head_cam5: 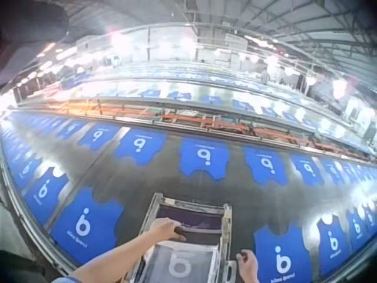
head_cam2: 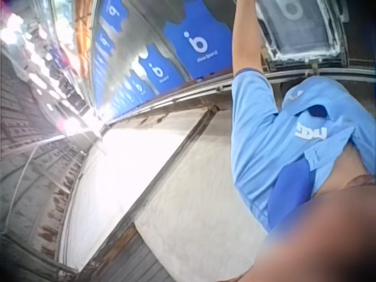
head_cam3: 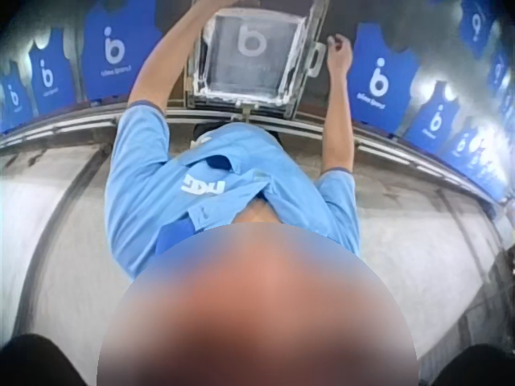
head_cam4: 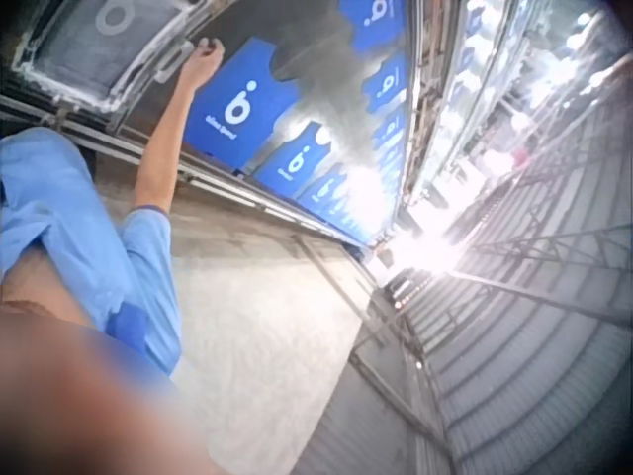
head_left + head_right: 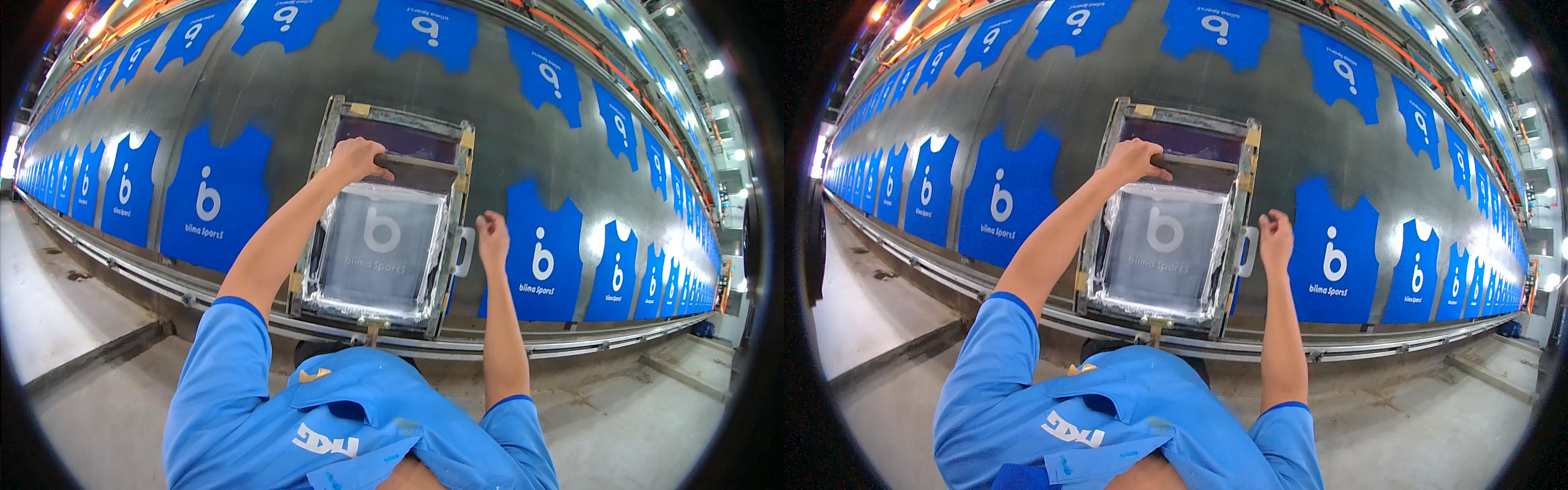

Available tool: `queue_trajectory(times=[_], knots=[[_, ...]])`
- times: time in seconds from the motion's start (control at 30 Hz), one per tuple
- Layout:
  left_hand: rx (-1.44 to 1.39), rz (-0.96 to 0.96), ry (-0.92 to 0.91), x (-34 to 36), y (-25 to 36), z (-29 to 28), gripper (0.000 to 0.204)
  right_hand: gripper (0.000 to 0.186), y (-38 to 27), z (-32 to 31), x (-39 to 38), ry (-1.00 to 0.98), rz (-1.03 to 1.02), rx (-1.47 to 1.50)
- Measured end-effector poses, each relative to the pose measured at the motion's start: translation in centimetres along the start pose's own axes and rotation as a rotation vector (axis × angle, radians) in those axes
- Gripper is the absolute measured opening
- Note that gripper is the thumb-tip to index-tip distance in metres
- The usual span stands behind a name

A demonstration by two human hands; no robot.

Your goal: The person performs screen printing on a long fabric roll using a squeegee and ink. They repeatedly pull the squeegee across the screen to transfer white ink onto the fabric, then lift the screen to reveal the printed logo.

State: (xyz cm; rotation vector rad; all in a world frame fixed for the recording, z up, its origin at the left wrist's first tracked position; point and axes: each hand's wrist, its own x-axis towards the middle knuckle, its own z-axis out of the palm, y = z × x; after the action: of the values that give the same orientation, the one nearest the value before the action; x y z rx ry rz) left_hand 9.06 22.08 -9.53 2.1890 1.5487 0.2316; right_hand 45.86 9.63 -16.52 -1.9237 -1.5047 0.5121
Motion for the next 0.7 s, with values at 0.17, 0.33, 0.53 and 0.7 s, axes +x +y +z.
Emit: queue_trajectory(times=[0.17, 0.33, 0.53, 0.7], knots=[[0.104, 0.018, -0.108, 2.1, -1.5, 0.4, 0.063, 0.026, 0.4, 3.9, -3.3, -0.2, 0.412, 0.502], [0.154, 0.022, -0.159, 1.3, -1.4, 2.8, 0.046, 0.024, 1.8, 6.3, -0.8, -0.186, 0.325, 0.521], [0.066, 0.004, -0.019, -6.4, 1.2, 5.9, 0.031, 0.019, 1.1, 5.0, 5.2, -0.167, 0.221, 0.43], [-0.034, -0.017, 0.114, -17.3, 5.9, 8.6, 0.045, 0.018, -1.3, 4.1, 9.4, -0.153, 0.282, 0.612]])
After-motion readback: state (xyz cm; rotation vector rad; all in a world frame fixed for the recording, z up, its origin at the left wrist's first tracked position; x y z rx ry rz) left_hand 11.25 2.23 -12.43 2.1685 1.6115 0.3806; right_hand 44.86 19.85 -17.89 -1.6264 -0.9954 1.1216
